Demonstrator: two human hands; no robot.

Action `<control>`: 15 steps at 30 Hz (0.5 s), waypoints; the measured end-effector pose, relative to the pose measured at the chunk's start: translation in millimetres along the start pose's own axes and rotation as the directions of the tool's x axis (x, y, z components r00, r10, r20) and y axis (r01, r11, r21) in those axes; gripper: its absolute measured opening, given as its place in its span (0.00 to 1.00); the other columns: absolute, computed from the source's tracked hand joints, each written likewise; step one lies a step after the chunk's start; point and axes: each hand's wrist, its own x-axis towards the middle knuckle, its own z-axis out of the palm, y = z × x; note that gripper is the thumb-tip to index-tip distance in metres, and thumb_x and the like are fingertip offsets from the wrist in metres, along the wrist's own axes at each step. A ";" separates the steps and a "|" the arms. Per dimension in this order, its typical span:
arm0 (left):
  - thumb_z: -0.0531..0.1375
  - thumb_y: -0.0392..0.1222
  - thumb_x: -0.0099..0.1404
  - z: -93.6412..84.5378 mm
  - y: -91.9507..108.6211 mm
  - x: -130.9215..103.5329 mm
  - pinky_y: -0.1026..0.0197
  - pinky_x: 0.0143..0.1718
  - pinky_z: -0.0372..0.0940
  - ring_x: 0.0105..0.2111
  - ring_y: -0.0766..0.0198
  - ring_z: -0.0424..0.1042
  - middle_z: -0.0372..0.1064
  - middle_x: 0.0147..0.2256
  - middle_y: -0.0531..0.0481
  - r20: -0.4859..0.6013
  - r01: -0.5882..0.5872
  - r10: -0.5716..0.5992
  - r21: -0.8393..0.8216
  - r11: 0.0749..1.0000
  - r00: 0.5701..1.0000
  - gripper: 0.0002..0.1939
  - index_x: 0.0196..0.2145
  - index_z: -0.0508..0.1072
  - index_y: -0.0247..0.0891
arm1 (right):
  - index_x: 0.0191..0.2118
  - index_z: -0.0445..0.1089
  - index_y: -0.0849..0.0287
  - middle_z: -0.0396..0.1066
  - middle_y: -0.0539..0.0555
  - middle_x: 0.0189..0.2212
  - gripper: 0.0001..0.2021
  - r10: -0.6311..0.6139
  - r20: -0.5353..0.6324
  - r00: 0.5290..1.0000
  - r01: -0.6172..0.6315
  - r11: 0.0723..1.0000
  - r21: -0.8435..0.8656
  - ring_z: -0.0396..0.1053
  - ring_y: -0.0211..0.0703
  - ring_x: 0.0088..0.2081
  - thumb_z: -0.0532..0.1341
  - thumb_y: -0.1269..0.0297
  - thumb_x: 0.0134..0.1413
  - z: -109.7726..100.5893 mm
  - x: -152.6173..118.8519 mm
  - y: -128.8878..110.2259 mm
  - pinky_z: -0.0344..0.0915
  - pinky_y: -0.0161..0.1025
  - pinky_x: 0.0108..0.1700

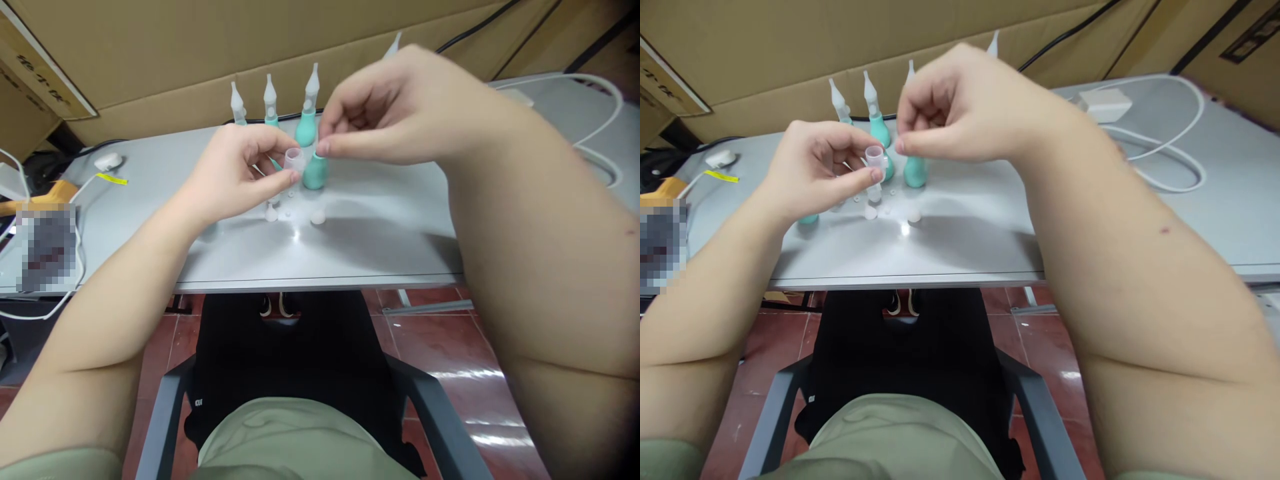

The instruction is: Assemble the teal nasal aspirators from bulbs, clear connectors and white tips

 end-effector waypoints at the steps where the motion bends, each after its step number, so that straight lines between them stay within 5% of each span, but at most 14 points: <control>1: 0.85 0.56 0.72 0.3 2.4 0.4 0.39 0.55 0.84 0.48 0.43 0.86 0.88 0.45 0.43 0.002 0.012 -0.012 0.001 1.000 1.000 0.16 0.46 0.91 0.45 | 0.42 0.84 0.49 0.80 0.49 0.36 0.11 -0.029 -0.066 0.997 0.035 0.996 0.084 0.71 0.35 0.36 0.79 0.50 0.70 3.2 -0.8 0.0 0.68 0.42 0.41; 4: 0.83 0.51 0.71 2.9 11.2 0.5 0.41 0.55 0.86 0.50 0.43 0.89 0.86 0.42 0.44 0.015 0.086 -0.085 -0.014 0.996 0.996 0.13 0.47 0.92 0.44 | 0.49 0.90 0.46 0.85 0.54 0.45 0.12 -0.020 -0.086 0.996 0.036 0.981 0.193 0.81 0.44 0.45 0.83 0.51 0.65 15.8 0.3 3.2 0.76 0.45 0.48; 9: 0.86 0.48 0.68 9.2 14.1 2.2 0.43 0.49 0.87 0.42 0.46 0.90 0.87 0.42 0.44 0.036 0.184 -0.181 -0.129 0.974 0.983 0.19 0.49 0.89 0.40 | 0.57 0.97 0.42 0.88 0.51 0.48 0.17 -0.046 -0.083 0.995 0.061 0.979 0.196 0.82 0.49 0.47 0.82 0.57 0.64 24.5 2.6 14.0 0.79 0.46 0.52; 15: 0.90 0.42 0.61 15.2 6.5 5.8 0.34 0.56 0.90 0.47 0.40 0.92 0.90 0.43 0.46 -0.011 0.231 -0.243 -0.276 0.933 0.970 0.53 0.80 0.80 0.39 | 0.47 0.92 0.49 0.85 0.53 0.39 0.04 0.070 -0.039 0.997 -0.065 0.991 0.114 0.75 0.47 0.38 0.81 0.58 0.71 19.7 1.1 4.8 0.69 0.47 0.41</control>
